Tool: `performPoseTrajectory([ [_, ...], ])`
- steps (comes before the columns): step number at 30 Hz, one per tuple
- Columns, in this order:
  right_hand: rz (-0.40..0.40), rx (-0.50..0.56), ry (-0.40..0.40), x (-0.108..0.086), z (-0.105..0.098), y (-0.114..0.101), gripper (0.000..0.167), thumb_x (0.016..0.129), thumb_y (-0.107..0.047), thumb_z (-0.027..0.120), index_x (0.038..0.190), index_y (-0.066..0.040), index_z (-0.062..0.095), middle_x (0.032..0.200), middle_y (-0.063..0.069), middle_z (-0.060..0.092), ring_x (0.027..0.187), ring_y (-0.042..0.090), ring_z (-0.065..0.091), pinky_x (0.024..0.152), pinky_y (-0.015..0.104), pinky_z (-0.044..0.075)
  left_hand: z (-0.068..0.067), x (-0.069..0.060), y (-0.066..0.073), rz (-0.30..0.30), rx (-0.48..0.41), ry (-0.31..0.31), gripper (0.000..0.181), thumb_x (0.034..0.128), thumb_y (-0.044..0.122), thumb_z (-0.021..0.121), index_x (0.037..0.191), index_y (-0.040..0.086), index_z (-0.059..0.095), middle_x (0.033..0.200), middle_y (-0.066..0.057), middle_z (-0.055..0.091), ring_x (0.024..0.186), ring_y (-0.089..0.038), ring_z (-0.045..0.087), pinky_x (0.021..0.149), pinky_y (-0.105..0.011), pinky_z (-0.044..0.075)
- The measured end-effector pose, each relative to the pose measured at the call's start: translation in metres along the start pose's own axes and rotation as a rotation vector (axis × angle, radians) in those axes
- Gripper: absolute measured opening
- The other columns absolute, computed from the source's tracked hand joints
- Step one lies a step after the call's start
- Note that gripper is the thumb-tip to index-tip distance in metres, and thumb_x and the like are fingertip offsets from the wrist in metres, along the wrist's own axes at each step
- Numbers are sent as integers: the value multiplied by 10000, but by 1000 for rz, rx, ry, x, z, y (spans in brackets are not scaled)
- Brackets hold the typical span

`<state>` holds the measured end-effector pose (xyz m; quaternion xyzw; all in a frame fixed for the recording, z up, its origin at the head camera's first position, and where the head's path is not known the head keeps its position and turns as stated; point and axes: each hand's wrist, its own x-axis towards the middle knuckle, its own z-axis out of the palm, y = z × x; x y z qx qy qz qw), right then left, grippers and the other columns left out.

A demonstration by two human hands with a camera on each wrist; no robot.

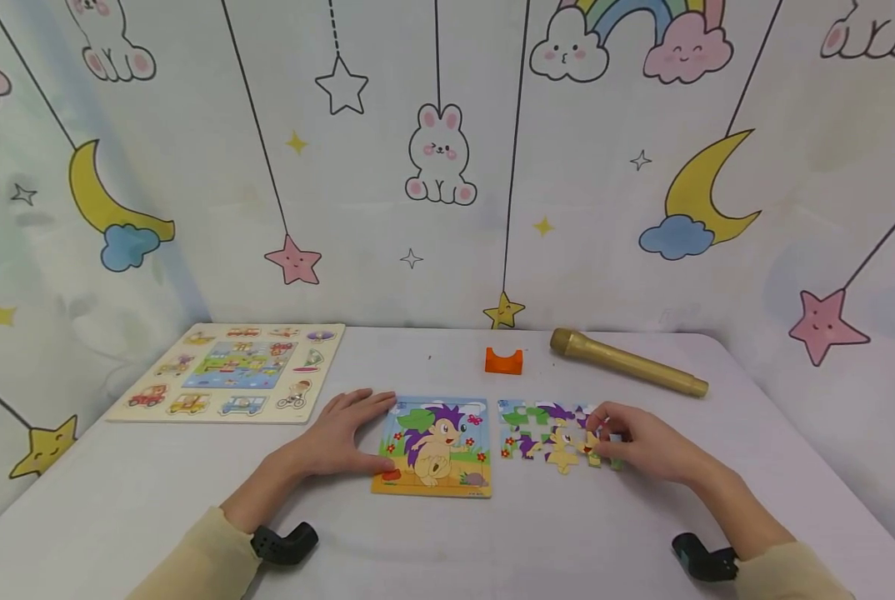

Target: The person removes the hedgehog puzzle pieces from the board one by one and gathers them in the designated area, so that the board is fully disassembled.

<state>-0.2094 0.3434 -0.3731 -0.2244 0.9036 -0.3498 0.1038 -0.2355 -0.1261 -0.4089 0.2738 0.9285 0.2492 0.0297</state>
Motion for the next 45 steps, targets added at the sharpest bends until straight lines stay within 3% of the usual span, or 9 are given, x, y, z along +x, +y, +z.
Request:
performPoseTrajectory([
  [10,18,-138,50,1,1,-1,214,932,-200,744,1106,-124,645,966,-38,602,865,83,536,740,254,509,-1,0,0,3,-6,-2,972,765,625,761,1548,152,435,1577,-7,411,1498,-319,203,1209,-553,35],
  [18,-58,-198,60,2,3,0,171,931,-194,744,1086,-179,671,945,-59,559,838,75,491,700,256,481,-1,1,0,1,1,0,968,765,623,765,1548,159,437,1576,1,412,1496,-315,210,1209,-555,42],
  [27,-55,-190,57,3,4,-2,175,932,-176,740,1090,-172,666,902,-58,539,819,82,486,678,259,472,-1,-1,1,1,-10,-3,972,763,629,762,1547,152,439,1572,-20,417,1496,-325,208,1207,-562,40],
  [32,-27,-183,76,6,3,-7,220,928,-173,747,1132,-150,668,924,-48,562,848,95,515,726,257,509,-1,-1,1,7,-12,-4,972,765,630,760,1545,147,439,1572,-20,417,1495,-326,210,1206,-566,44],
  [37,-30,-145,90,18,7,-23,285,949,-215,730,1204,-107,663,1020,-32,620,909,127,545,812,263,534,-2,-1,2,6,-16,-9,978,766,635,756,1549,147,433,1577,-19,409,1497,-327,204,1205,-567,44],
  [45,-67,-13,53,51,28,-63,329,954,-177,721,1246,-51,637,1090,54,641,968,207,572,854,264,535,-1,-1,0,28,9,-21,1032,741,662,766,1559,143,412,1602,11,369,1501,-319,193,1202,-575,38],
])
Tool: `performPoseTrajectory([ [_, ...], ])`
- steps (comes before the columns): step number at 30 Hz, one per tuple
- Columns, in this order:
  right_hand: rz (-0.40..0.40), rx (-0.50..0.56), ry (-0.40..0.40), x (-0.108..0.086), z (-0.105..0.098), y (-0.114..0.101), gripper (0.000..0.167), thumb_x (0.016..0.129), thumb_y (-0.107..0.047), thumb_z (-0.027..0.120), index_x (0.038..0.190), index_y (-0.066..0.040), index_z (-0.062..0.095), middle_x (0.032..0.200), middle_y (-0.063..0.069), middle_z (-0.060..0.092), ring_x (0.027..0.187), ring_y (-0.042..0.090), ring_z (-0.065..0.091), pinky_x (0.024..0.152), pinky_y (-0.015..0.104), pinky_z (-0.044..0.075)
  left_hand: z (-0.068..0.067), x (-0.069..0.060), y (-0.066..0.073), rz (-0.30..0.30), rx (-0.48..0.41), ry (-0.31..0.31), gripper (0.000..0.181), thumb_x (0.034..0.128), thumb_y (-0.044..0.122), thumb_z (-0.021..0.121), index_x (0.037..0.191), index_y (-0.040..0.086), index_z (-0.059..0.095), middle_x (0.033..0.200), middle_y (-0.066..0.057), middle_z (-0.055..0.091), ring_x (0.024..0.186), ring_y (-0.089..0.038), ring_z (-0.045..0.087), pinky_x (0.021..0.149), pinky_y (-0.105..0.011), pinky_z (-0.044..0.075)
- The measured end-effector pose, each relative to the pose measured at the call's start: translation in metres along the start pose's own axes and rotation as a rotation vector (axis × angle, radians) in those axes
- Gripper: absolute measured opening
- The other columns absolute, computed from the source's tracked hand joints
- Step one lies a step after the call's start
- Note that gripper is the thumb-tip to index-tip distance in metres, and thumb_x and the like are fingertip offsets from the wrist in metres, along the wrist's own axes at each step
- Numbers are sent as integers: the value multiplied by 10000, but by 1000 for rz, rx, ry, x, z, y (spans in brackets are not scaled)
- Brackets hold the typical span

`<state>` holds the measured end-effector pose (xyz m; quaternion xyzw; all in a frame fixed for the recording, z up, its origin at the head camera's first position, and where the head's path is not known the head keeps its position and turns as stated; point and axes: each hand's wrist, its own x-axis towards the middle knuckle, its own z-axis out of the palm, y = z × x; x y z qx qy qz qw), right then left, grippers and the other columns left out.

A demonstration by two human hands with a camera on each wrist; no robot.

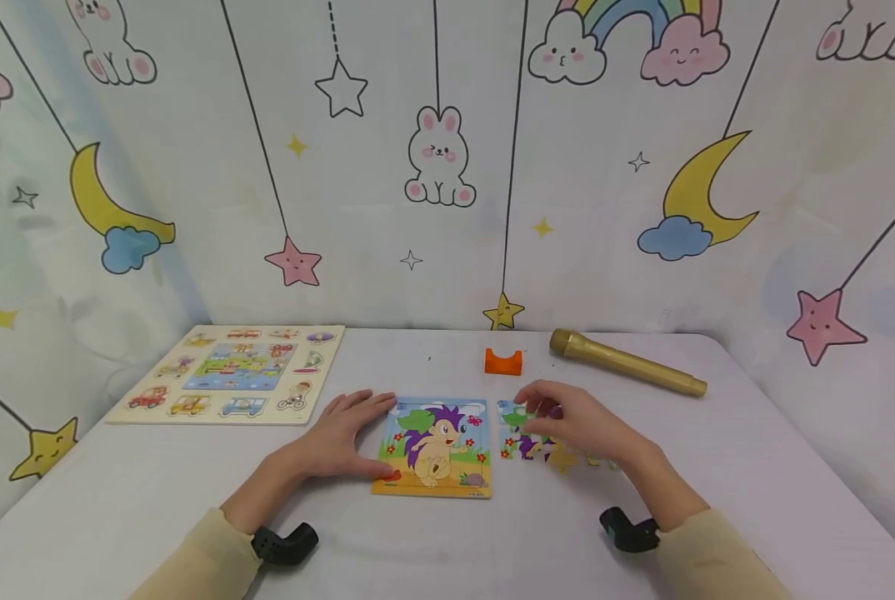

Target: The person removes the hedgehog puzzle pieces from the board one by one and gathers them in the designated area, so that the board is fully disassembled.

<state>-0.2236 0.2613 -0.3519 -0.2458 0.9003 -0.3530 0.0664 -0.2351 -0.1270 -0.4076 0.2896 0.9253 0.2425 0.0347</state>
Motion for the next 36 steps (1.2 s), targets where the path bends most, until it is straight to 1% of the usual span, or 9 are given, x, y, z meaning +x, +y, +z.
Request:
performPoseTrajectory([
  [3,-28,36,-19,14,13,-15,334,956,-168,718,1253,-41,631,1126,69,647,981,214,584,854,281,541,0,0,-2,11,8,-27,1055,730,691,753,1574,175,387,1625,20,323,1509,-309,166,1202,-570,26],
  [6,-48,64,-50,27,27,-29,349,959,-187,718,1266,-47,626,1125,62,649,989,207,597,845,278,544,-2,0,-3,40,2,-54,1050,735,686,748,1581,190,372,1643,0,282,1514,-329,139,1197,-586,12],
  [11,-87,123,-115,41,51,-55,357,968,-197,709,1274,-39,618,1128,77,656,972,204,608,826,273,550,-7,-3,-5,70,-14,-99,1049,748,651,762,1589,175,352,1659,-23,240,1521,-348,98,1192,-594,-15],
  [15,-115,133,-161,50,71,-70,332,969,-182,705,1254,-33,622,1058,18,662,909,168,606,771,268,558,-9,-3,-5,77,-18,-117,1058,753,652,763,1592,162,342,1668,-33,210,1525,-345,84,1193,-592,-22],
  [18,-112,119,-199,55,85,-76,302,966,-177,708,1230,-49,633,996,-31,661,867,150,615,740,270,561,-9,-3,-5,87,-20,-120,1056,757,648,766,1591,158,343,1671,-31,202,1524,-347,86,1191,-596,-24],
  [21,-85,93,-218,57,95,-78,285,954,-179,725,1206,-71,646,994,-44,654,864,147,605,748,269,546,-8,-2,-6,96,-16,-118,1053,757,645,769,1593,169,341,1670,-13,207,1525,-342,89,1190,-592,-27],
  [24,-60,55,-210,57,99,-78,299,938,-204,746,1200,-94,653,986,-48,629,864,148,577,754,272,524,-7,-2,-6,105,-14,-112,1052,756,645,769,1591,166,345,1666,-11,220,1524,-345,92,1189,-594,-25],
  [31,-35,4,-193,59,106,-80,333,925,-262,764,1187,-91,649,965,-44,594,852,148,554,755,274,512,-8,-2,-5,105,-19,-110,1048,754,639,775,1587,161,355,1664,-6,229,1523,-346,95,1188,-602,-19],
  [36,-16,-85,-163,60,114,-85,396,908,-335,776,1188,-85,650,969,-65,573,871,127,535,792,280,513,-9,-3,-5,103,-22,-110,1047,753,625,785,1584,150,360,1662,-12,234,1522,-353,98,1186,-607,-20],
])
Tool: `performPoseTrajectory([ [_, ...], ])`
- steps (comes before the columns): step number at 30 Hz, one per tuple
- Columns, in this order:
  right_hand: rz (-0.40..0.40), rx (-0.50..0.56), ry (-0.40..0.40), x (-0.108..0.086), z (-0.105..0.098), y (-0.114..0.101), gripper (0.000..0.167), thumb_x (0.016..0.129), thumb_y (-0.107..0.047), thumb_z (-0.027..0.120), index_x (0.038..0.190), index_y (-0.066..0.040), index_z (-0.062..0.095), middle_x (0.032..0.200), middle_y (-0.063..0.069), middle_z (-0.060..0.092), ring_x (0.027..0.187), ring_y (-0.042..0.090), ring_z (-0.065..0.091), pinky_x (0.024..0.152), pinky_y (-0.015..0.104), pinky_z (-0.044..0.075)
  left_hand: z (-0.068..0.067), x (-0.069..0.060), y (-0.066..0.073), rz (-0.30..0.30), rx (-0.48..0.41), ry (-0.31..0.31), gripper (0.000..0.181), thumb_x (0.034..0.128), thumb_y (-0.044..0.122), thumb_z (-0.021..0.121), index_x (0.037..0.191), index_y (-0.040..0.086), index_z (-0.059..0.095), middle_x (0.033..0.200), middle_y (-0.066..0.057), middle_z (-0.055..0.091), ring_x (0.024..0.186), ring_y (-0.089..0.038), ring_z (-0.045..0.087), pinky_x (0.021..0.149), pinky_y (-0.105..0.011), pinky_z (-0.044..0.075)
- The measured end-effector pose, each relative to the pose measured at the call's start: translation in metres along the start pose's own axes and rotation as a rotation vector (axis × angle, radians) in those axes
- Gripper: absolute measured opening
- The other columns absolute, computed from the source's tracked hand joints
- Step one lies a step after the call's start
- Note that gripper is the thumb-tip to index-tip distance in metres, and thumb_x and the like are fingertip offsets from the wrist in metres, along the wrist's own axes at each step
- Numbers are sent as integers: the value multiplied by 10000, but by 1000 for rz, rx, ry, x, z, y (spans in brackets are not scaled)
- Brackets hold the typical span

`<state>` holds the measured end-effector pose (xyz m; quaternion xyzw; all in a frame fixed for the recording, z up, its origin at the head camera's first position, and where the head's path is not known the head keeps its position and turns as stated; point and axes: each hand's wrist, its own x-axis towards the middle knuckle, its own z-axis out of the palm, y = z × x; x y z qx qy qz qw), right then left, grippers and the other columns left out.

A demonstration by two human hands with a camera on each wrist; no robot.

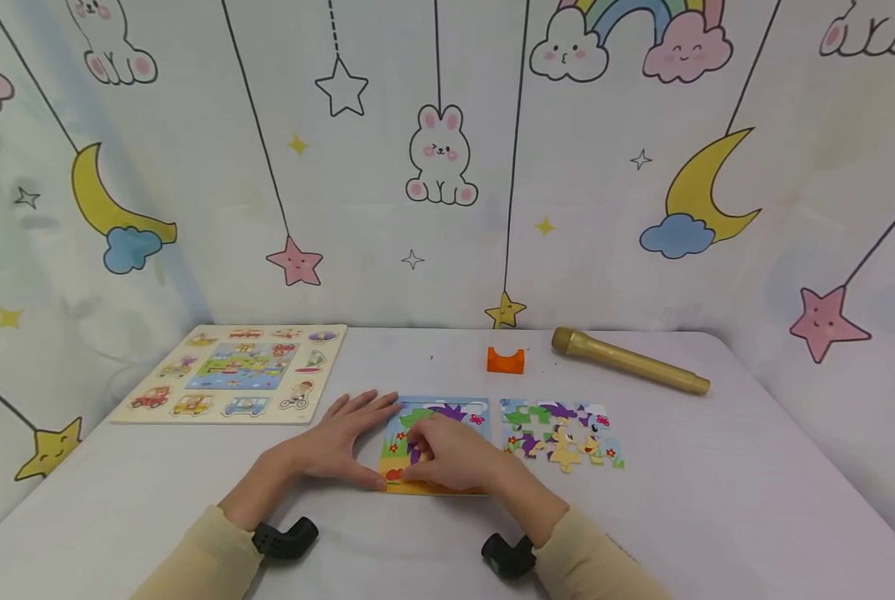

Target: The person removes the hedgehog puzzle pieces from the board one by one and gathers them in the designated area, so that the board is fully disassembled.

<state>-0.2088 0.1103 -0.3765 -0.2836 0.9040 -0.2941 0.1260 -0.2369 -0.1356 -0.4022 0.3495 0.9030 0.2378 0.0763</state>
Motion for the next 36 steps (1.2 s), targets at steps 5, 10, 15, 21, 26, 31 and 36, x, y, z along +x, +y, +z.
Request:
performPoseTrajectory([
  [5,10,-94,-3,0,5,-5,474,891,-394,779,1228,-90,643,1036,-59,563,902,111,531,846,310,523,0,-1,0,-2,-1,-1,1044,754,622,783,1585,154,358,1663,-11,231,1522,-351,97,1185,-609,-21],
  [10,0,-63,-6,-1,4,-7,455,892,-329,791,1229,-80,617,1107,-21,543,943,124,535,891,326,524,1,-1,-1,3,3,7,1042,753,618,787,1582,152,363,1660,-11,240,1520,-352,106,1184,-614,-12],
  [15,-12,53,3,-2,2,-6,420,907,-226,782,1239,-83,570,1152,-11,535,943,123,553,860,272,526,0,-1,0,5,-2,10,1051,747,624,792,1581,147,366,1659,-7,244,1520,-351,109,1185,-611,-14],
  [21,-46,130,33,-2,1,-5,287,965,-180,713,1193,-101,557,1026,-53,612,908,120,587,820,257,535,0,0,0,4,-4,5,1049,747,628,786,1582,153,366,1659,-8,243,1520,-352,108,1184,-615,-18],
  [26,-64,137,88,-2,2,-8,201,985,-146,680,1147,-98,572,927,-77,607,836,129,577,751,246,527,1,0,0,1,-4,0,1052,748,628,786,1584,153,360,1660,-5,240,1520,-350,110,1183,-618,-15],
  [31,-68,170,118,-2,3,-8,155,992,-129,667,1120,-102,584,916,-77,613,842,138,579,777,253,526,0,-1,0,0,-13,2,1053,746,621,795,1582,146,364,1659,-5,245,1520,-347,108,1185,-612,-16],
  [36,-68,229,126,-2,0,-6,143,1002,-138,653,1127,-115,588,919,-70,630,855,131,600,791,251,534,0,-1,-1,1,-18,2,1056,749,622,798,1584,146,359,1658,-9,247,1521,-349,107,1185,-610,-19],
])
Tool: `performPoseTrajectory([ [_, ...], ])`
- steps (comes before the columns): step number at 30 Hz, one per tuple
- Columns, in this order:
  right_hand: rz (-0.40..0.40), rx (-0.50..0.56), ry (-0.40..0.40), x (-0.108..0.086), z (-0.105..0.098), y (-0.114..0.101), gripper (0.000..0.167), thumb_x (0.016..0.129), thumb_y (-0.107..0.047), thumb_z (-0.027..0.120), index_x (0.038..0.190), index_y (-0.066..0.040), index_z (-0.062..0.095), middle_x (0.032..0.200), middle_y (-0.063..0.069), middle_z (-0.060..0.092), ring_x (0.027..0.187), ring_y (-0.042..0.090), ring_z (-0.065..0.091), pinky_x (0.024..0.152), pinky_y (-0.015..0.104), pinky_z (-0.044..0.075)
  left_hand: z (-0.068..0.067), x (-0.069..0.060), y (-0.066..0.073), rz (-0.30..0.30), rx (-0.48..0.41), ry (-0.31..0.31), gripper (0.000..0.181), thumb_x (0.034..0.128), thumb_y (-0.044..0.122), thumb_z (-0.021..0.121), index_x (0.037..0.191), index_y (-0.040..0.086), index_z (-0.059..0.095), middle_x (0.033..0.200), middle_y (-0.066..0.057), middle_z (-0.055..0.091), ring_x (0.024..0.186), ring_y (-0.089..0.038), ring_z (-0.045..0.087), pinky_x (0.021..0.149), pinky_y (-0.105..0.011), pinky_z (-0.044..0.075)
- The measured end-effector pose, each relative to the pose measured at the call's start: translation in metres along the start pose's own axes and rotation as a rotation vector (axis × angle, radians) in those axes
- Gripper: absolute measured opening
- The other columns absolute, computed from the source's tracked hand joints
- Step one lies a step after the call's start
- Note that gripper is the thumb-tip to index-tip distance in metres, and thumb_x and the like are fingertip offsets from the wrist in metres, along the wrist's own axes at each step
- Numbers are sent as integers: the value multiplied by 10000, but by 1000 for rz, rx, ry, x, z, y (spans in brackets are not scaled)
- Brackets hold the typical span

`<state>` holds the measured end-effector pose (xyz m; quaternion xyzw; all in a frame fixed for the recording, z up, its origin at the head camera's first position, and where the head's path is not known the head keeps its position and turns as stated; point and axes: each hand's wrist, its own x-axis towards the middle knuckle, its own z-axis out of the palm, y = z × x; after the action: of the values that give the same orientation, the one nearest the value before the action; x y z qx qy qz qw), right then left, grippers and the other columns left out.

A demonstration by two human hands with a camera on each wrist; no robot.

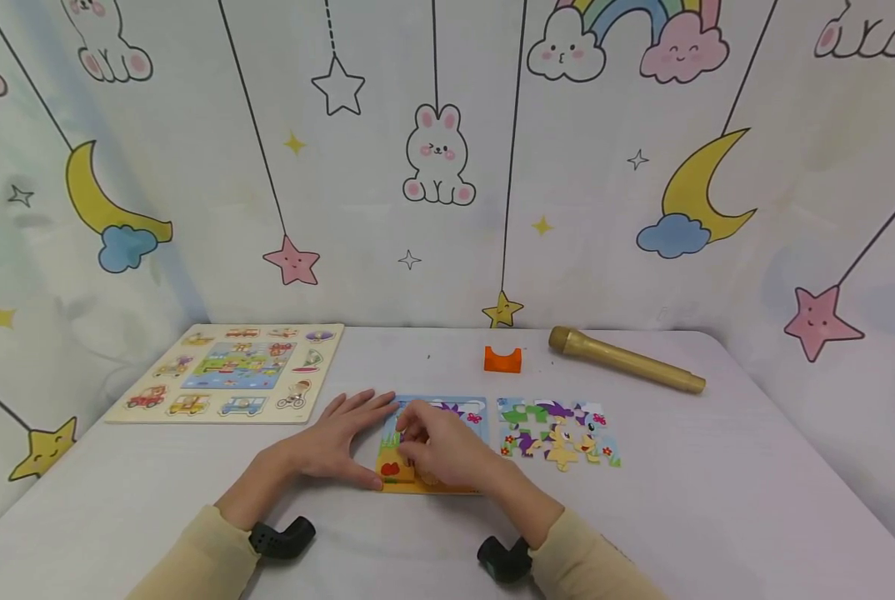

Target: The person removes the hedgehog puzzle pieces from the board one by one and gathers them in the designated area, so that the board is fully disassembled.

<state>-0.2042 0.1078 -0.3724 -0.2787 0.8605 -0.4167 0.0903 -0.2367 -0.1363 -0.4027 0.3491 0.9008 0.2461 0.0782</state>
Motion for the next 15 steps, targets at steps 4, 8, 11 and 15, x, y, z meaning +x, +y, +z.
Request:
performPoseTrajectory([
  [4,-28,43,21,-1,-10,-1,164,997,-124,658,1134,-78,580,913,-45,649,821,147,611,733,246,536,0,0,-1,-7,7,-2,1059,749,630,794,1587,156,353,1660,-3,239,1521,-343,103,1184,-610,-20],
  [8,-43,77,48,-6,-29,1,180,989,-101,663,1135,-34,581,933,-4,667,816,178,614,735,250,538,1,1,-2,-15,17,-10,1062,749,643,780,1595,176,338,1666,13,222,1526,-314,94,1191,-587,-21],
  [11,-39,82,66,-15,-48,5,182,985,-94,665,1130,-21,583,954,23,675,846,223,635,769,262,555,2,2,-3,-15,21,-15,1065,747,649,774,1597,182,334,1669,15,212,1529,-302,86,1196,-571,-28],
  [15,14,65,78,-30,-73,11,206,980,-110,676,1139,-18,585,971,38,674,910,293,658,810,268,563,2,1,-3,-14,23,-13,1067,743,646,777,1593,169,342,1668,5,215,1529,-315,81,1195,-575,-37],
])
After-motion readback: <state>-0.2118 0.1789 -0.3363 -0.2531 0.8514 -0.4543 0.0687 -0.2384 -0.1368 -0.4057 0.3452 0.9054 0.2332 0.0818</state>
